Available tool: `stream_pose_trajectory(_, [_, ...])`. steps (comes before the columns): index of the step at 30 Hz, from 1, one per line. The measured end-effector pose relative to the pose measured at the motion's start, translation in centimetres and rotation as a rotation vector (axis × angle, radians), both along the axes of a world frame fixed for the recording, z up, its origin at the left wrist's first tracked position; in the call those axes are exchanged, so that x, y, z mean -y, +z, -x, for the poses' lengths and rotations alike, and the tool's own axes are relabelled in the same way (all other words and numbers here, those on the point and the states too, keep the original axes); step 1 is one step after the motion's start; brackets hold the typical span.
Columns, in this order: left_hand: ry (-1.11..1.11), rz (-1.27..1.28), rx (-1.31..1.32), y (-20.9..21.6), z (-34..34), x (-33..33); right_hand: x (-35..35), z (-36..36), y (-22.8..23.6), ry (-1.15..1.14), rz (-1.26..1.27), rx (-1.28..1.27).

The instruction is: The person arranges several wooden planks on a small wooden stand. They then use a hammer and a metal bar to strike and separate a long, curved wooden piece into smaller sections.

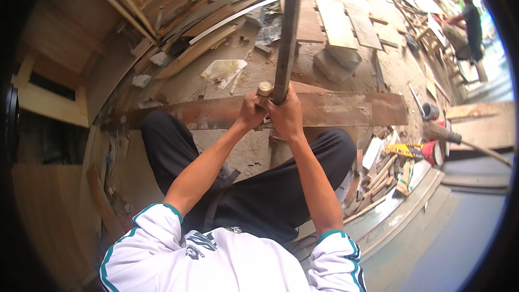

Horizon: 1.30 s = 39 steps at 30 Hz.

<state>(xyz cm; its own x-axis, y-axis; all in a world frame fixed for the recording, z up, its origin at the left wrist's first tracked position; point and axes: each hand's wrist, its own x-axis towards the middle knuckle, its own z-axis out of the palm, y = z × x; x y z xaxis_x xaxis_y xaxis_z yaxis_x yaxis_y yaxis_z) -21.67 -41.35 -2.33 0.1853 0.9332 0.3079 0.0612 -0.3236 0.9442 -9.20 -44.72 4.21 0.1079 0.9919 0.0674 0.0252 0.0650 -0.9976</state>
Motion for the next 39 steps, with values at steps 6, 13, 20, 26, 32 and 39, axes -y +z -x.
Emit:
stream_pose_trajectory(6, [-0.090,0.121,0.000,-0.6,0.6,0.0,0.9,-4.2,-2.3,-0.229,0.024,0.133])
stream_pose_trajectory(13, [-0.150,0.065,0.066,-1.5,0.2,-0.1,1.7,-6.8,-6.5,-0.409,0.248,0.345])
stream_pose_trajectory(20, [-0.121,0.085,0.052,-1.6,0.6,-0.7,2.5,-5.8,-8.5,-0.403,0.377,0.463])
stream_pose_trajectory(26, [-0.061,0.047,0.028,-1.2,0.0,-0.7,2.5,-5.8,-9.2,-0.454,0.385,0.390])
stream_pose_trajectory(32, [-0.021,0.113,0.076,-1.1,-0.2,0.0,3.0,-6.0,-8.8,-0.440,0.402,0.418])
stream_pose_trajectory(39, [-0.046,0.135,0.090,-1.7,0.1,-0.4,6.1,-4.5,-6.5,-0.483,0.315,0.259])
